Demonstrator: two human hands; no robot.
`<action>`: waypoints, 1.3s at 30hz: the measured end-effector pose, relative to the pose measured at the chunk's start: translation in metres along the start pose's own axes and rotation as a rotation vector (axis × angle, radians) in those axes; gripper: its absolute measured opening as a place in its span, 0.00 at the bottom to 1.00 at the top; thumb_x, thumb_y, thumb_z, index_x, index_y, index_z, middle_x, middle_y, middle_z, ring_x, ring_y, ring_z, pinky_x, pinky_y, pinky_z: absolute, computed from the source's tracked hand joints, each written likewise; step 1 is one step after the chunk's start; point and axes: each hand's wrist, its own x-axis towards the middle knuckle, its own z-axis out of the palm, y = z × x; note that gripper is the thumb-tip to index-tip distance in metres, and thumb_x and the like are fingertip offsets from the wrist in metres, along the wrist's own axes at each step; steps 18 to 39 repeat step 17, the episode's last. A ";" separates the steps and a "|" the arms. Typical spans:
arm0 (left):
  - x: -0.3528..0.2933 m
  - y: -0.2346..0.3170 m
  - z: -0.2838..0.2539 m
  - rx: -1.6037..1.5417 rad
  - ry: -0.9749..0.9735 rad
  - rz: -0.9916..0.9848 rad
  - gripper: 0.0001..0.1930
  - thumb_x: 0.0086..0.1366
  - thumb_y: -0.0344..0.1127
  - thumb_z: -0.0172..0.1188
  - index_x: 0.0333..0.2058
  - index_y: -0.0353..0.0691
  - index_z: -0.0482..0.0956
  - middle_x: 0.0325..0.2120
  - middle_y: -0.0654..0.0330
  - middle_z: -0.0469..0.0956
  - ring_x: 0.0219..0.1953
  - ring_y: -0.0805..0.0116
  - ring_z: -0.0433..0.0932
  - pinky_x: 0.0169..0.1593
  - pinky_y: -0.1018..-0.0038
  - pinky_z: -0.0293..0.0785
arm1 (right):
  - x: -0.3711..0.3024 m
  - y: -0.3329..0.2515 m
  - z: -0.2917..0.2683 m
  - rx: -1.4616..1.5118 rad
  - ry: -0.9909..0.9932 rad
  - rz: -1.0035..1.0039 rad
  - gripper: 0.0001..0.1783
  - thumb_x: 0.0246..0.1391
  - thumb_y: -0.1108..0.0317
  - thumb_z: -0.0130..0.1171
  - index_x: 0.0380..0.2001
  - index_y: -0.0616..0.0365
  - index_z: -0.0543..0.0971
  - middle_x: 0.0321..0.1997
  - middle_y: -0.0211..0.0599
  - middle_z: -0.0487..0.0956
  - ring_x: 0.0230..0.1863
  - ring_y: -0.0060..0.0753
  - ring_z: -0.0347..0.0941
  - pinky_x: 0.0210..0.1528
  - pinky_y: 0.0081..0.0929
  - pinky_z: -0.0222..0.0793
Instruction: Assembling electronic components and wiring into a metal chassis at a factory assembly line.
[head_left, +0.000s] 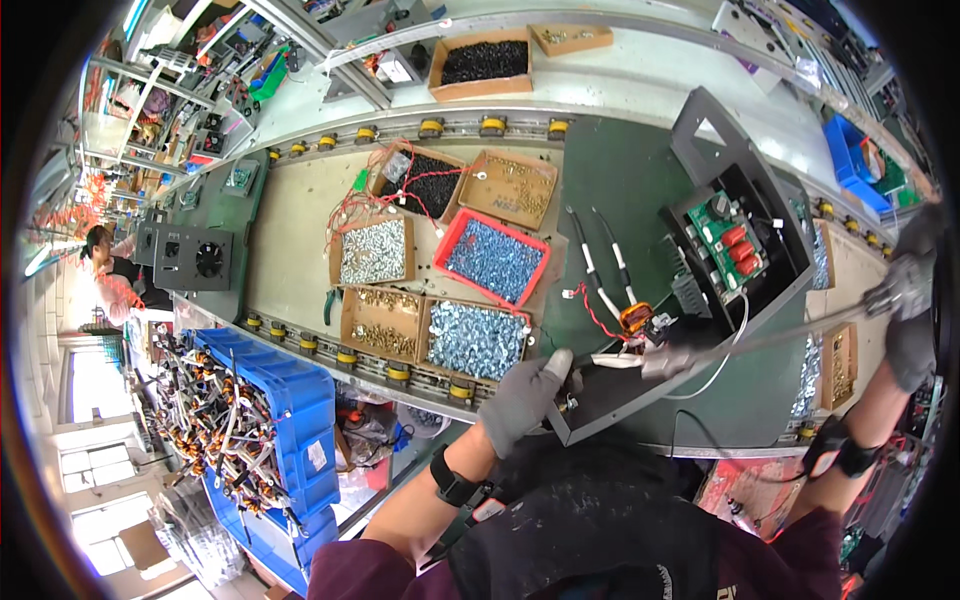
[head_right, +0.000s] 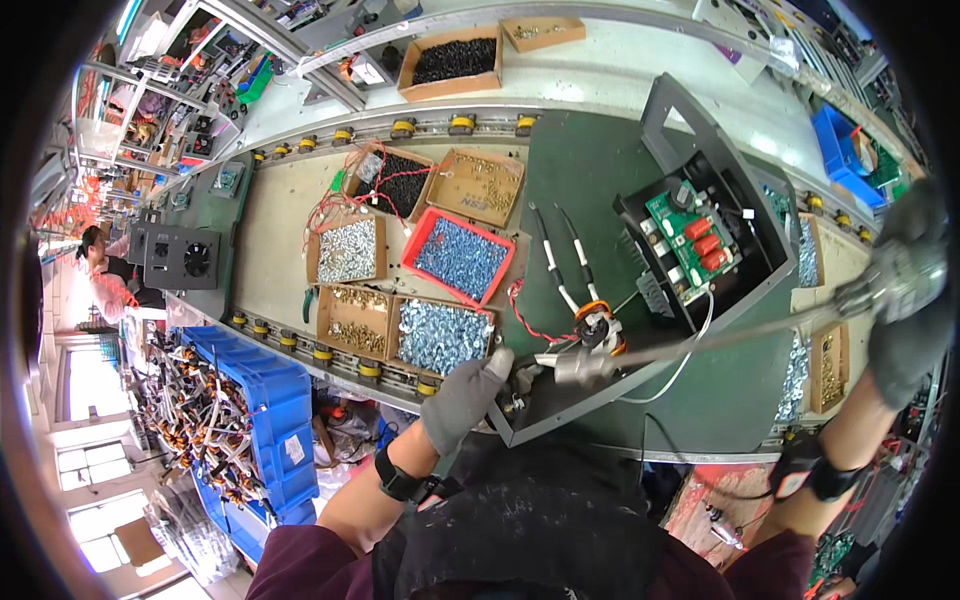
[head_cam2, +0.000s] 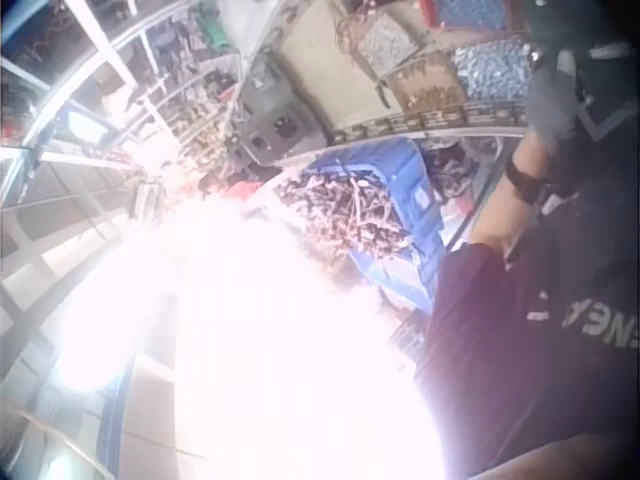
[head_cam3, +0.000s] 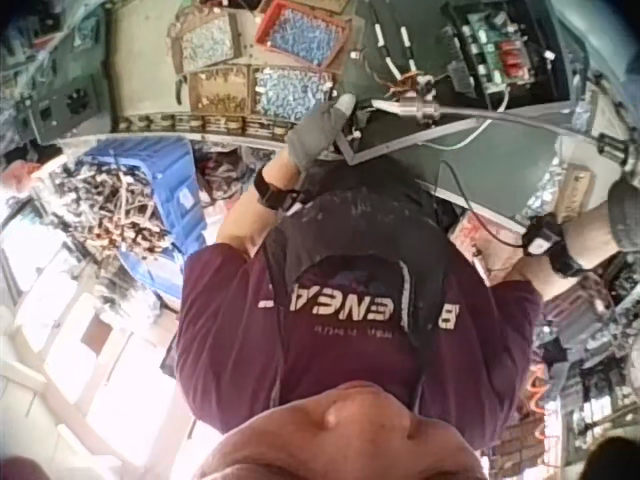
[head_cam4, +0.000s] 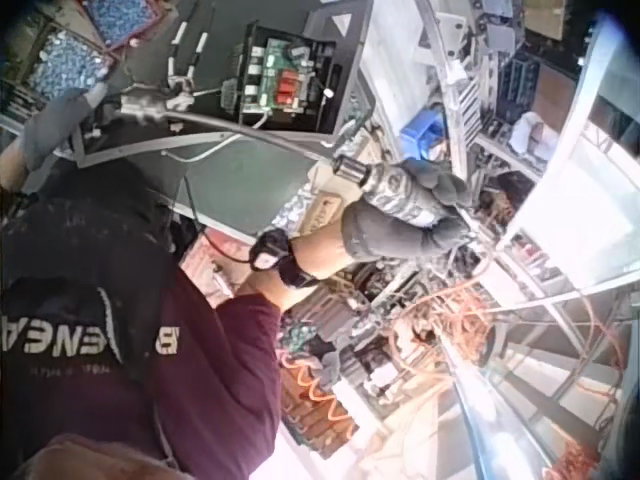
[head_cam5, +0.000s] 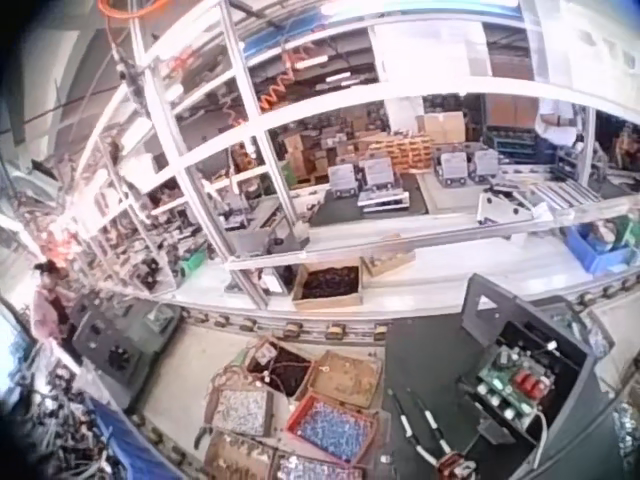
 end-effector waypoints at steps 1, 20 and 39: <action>0.001 0.004 0.003 0.013 -0.008 -0.010 0.27 0.71 0.53 0.47 0.31 0.32 0.80 0.23 0.63 0.76 0.25 0.75 0.70 0.30 0.74 0.69 | -0.018 0.008 -0.024 -0.209 0.221 -0.027 0.17 0.62 0.59 0.48 0.44 0.63 0.73 0.31 0.33 0.74 0.35 0.29 0.71 0.37 0.30 0.69; -0.002 -0.009 0.010 -0.219 0.109 0.101 0.21 0.72 0.46 0.45 0.46 0.33 0.76 0.31 0.59 0.78 0.33 0.77 0.73 0.37 0.79 0.69 | -0.096 0.139 -0.051 0.058 0.436 0.359 0.14 0.62 0.62 0.51 0.48 0.57 0.72 0.41 0.36 0.81 0.37 0.27 0.80 0.45 0.33 0.78; -0.002 -0.009 0.010 -0.219 0.109 0.101 0.21 0.72 0.46 0.45 0.46 0.33 0.76 0.31 0.59 0.78 0.33 0.77 0.73 0.37 0.79 0.69 | -0.096 0.139 -0.051 0.058 0.436 0.359 0.14 0.62 0.62 0.51 0.48 0.57 0.72 0.41 0.36 0.81 0.37 0.27 0.80 0.45 0.33 0.78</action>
